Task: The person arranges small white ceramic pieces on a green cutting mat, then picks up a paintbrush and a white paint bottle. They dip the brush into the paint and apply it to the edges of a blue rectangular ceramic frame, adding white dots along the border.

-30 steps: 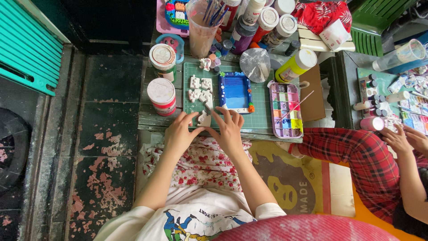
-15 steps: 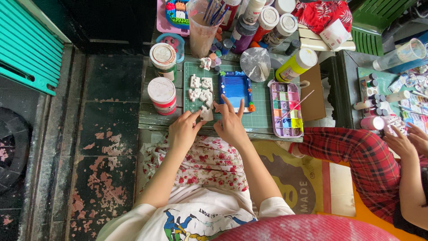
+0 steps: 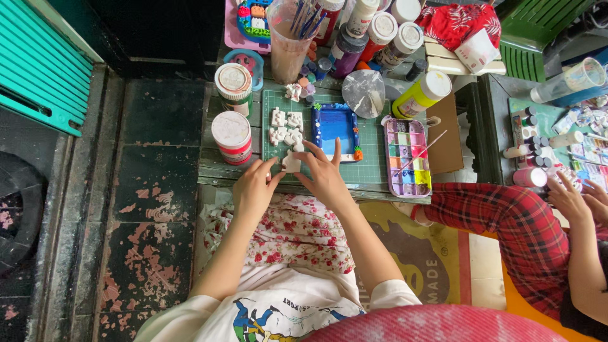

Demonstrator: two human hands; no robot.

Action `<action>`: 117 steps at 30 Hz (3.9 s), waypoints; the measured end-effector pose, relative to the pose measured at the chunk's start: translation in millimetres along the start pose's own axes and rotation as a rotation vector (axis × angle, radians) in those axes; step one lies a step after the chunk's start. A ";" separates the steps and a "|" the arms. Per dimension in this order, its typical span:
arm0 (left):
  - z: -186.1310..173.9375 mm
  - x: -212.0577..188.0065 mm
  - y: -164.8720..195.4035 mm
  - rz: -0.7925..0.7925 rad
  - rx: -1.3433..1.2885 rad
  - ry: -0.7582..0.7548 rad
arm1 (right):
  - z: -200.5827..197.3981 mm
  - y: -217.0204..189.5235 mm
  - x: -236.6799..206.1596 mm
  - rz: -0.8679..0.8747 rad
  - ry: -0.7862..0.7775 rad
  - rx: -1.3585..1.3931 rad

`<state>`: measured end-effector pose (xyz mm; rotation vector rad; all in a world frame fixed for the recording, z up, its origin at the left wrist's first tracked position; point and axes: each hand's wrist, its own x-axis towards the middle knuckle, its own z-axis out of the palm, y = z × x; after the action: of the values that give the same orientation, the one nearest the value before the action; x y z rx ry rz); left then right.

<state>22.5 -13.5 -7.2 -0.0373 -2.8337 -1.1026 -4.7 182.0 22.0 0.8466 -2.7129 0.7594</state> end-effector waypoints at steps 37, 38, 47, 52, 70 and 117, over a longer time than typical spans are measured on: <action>34.4 38.2 -3.6 -0.009 0.003 0.024 | 33.5 97.1 141.0 -0.198 -0.289 -0.080; 34.2 37.6 -3.2 -0.009 0.002 0.021 | 33.3 97.0 140.8 -0.191 -0.284 -0.085; 29.3 35.3 2.8 0.023 -0.022 0.049 | 41.0 96.8 134.8 -0.068 -0.207 -0.046; 27.3 42.0 7.8 0.062 -0.013 0.112 | 18.7 117.0 132.9 -0.141 -0.172 -0.128; 75.9 127.2 3.1 -0.035 0.236 0.083 | 23.6 104.5 125.6 -0.086 -0.222 -0.157; 46.3 44.2 -14.8 -0.025 -0.059 0.074 | 22.3 54.7 55.0 0.046 -0.128 -0.228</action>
<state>-26.3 6.2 -46.5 0.0339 -2.7431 -1.1677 -81.9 182.6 -1.4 0.8073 -2.8688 0.4055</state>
